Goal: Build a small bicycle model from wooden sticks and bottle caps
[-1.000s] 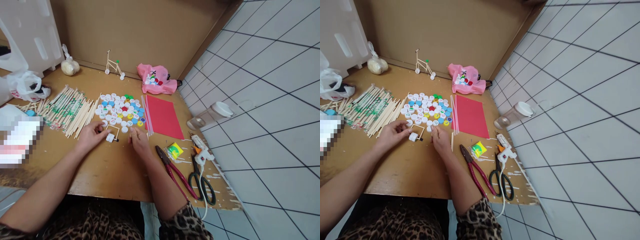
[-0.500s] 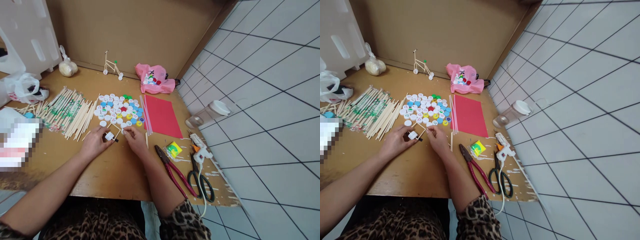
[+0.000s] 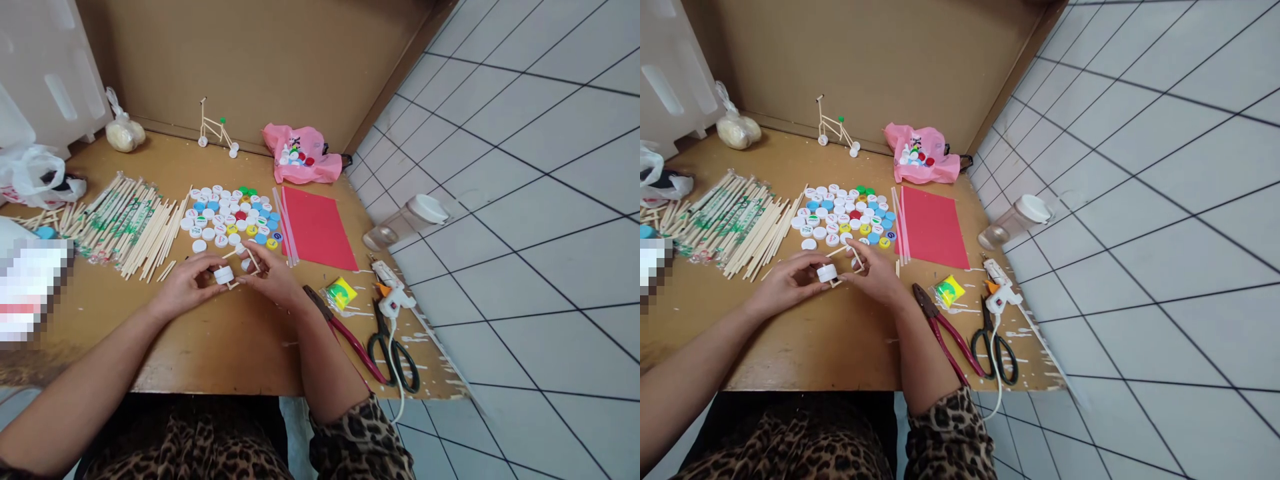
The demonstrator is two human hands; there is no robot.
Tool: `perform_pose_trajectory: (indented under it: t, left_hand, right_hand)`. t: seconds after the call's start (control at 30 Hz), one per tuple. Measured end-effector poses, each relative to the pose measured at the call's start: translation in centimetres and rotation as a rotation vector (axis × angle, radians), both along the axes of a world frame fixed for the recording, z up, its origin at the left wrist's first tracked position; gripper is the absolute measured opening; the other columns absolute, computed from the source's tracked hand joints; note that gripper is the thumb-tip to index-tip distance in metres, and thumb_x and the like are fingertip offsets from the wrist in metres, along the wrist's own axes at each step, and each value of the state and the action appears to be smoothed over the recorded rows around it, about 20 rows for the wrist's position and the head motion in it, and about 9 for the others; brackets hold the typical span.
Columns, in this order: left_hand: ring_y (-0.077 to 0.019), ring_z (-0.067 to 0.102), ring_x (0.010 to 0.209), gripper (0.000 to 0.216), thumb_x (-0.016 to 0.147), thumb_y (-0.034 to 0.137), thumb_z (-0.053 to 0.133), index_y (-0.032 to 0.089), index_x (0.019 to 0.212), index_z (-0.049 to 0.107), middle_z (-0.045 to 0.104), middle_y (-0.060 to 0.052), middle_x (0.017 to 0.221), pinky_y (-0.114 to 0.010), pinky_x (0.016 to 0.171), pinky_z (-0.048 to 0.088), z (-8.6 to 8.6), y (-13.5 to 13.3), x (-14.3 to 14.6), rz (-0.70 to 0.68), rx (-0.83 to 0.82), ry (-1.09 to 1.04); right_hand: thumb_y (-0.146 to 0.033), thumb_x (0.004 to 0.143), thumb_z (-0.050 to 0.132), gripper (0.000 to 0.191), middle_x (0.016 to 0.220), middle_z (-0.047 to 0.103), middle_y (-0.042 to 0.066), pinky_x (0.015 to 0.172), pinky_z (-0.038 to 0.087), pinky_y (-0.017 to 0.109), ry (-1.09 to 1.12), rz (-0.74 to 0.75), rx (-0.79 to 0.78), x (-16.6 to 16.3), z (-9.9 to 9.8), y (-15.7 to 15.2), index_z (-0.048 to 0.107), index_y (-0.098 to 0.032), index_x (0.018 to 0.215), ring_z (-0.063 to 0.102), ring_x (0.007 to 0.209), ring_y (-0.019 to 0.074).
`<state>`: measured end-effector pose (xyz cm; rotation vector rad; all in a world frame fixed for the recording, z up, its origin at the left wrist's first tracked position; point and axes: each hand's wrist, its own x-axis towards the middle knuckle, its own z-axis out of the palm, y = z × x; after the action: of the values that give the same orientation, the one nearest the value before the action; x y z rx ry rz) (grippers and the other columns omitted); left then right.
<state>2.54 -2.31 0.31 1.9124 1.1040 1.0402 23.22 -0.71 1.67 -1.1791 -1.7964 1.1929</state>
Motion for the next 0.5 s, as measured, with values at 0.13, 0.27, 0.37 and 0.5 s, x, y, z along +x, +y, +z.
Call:
perform_pose_trajectory:
  t: [0.13,0.27,0.37,0.5]
  left_hand:
    - [-0.0177,0.063,0.083,0.029,0.073,0.03,0.066,0.02,0.101,0.066,0.067,-0.01,0.11,-0.032,0.072,0.052,-0.04,0.07,-0.15,-0.002,-0.065,-0.056]
    - [-0.0125,0.06,0.07,0.034,0.072,0.03,0.066,0.02,0.105,0.064,0.064,-0.01,0.113,-0.03,0.068,0.053,-0.04,0.09,-0.2,-0.012,-0.174,-0.114]
    - [-0.0114,0.06,0.067,0.039,0.073,0.03,0.066,0.019,0.11,0.061,0.064,-0.008,0.109,-0.029,0.066,0.052,-0.05,0.06,-0.15,-0.015,-0.218,-0.121]
    - [-0.0113,0.06,0.064,0.058,0.069,0.028,0.07,0.021,0.125,0.054,0.065,-0.006,0.103,-0.03,0.066,0.053,-0.26,0.12,-0.19,-0.032,-0.23,-0.086]
  right_hand:
    - [-0.025,0.066,0.074,0.078,0.105,0.059,0.004,0.066,0.046,0.027,-0.078,0.031,0.013,0.27,0.5,-0.01,0.041,-0.026,0.137,0.05,0.071,0.0113]
    - [-0.023,0.068,0.072,0.074,0.098,0.06,0.003,0.065,0.045,0.027,-0.18,0.026,0.077,0.23,0.21,0.12,0.042,-0.024,0.135,0.05,0.068,0.0112]
    - [-0.021,0.069,0.072,0.071,0.096,0.059,0.003,0.065,0.045,0.027,-0.226,0.012,0.099,0.13,-0.22,0.23,0.043,-0.022,0.134,0.051,0.067,0.011]
    - [-0.022,0.068,0.074,0.07,0.093,0.059,0.002,0.065,0.045,0.027,-0.242,-0.005,0.102,-0.03,-0.47,0.34,0.044,-0.021,0.131,0.052,0.065,0.0105]
